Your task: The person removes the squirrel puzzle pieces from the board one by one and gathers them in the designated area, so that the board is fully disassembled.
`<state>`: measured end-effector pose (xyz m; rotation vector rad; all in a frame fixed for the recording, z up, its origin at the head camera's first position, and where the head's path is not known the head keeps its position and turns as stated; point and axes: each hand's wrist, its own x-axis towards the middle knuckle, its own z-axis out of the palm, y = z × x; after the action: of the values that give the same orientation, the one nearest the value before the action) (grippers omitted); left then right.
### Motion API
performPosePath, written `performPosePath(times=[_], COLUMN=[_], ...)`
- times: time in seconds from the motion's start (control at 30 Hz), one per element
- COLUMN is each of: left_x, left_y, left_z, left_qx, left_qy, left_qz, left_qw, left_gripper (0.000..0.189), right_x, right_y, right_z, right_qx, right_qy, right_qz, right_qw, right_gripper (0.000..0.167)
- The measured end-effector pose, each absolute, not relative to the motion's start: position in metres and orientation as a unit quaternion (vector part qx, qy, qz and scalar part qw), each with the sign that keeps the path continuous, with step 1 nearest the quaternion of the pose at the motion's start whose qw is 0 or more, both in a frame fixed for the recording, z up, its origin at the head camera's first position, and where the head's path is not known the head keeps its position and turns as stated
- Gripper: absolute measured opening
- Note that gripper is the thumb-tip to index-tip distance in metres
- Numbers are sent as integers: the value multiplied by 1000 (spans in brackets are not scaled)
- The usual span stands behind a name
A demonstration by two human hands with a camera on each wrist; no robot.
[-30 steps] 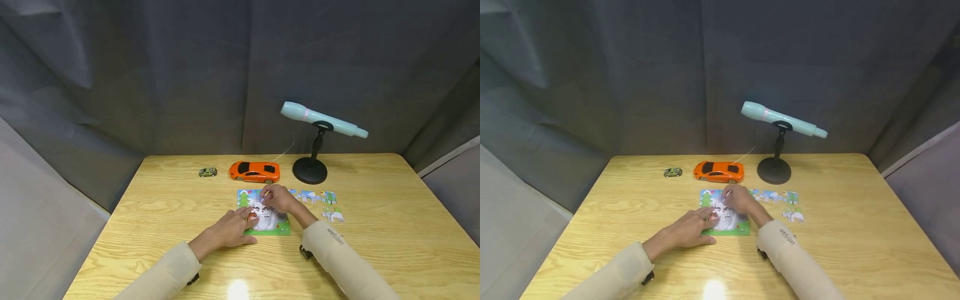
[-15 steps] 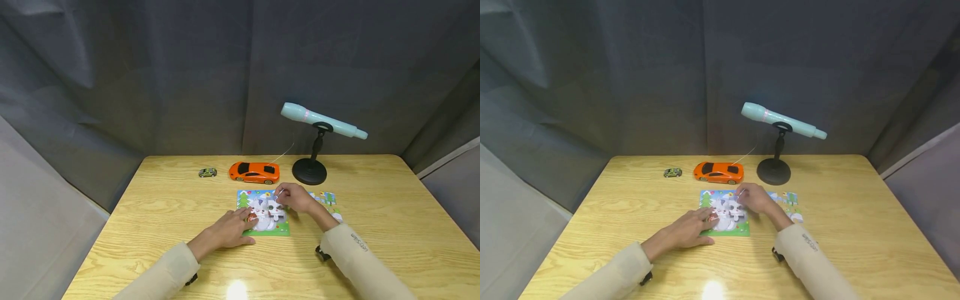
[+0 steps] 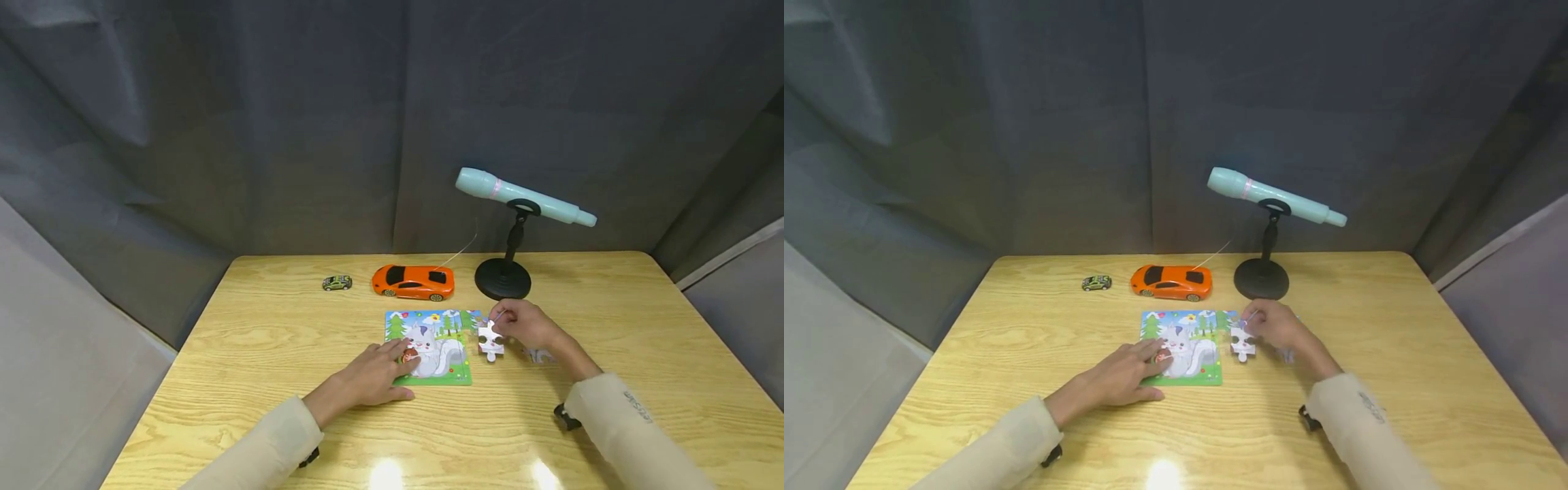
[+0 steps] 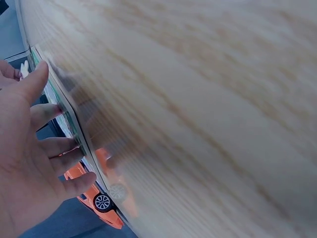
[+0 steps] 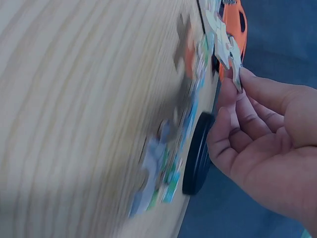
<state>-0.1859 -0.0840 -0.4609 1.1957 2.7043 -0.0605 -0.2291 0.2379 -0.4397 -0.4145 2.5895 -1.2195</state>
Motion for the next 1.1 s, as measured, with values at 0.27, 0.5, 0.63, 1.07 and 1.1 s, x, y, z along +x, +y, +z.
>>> performPosePath(times=[0.27,0.5,0.63,1.07,1.1], left_x=[-186,-186,-186,-189,-189], left_y=[-83,-83,-82,-84,-84], left_z=[-460,-460,-461,-462,-462], left_qx=[402,400,398,403,404], left_qy=[911,912,913,912,912], left_qz=[-14,-13,-14,-8,-9], left_qw=[89,88,90,75,73], left_gripper=[64,63,63,58,57], right_x=[-226,-225,-225,-230,-230], right_y=[259,265,260,253,252], right_z=[-446,-456,-459,-456,-455], right_qx=[-118,-109,-94,-70,-74], right_qy=[886,904,922,940,941], right_qz=[-422,-390,-354,-317,-315], right_qw=[149,139,122,105,101], right_gripper=[17,12,10,9,9])
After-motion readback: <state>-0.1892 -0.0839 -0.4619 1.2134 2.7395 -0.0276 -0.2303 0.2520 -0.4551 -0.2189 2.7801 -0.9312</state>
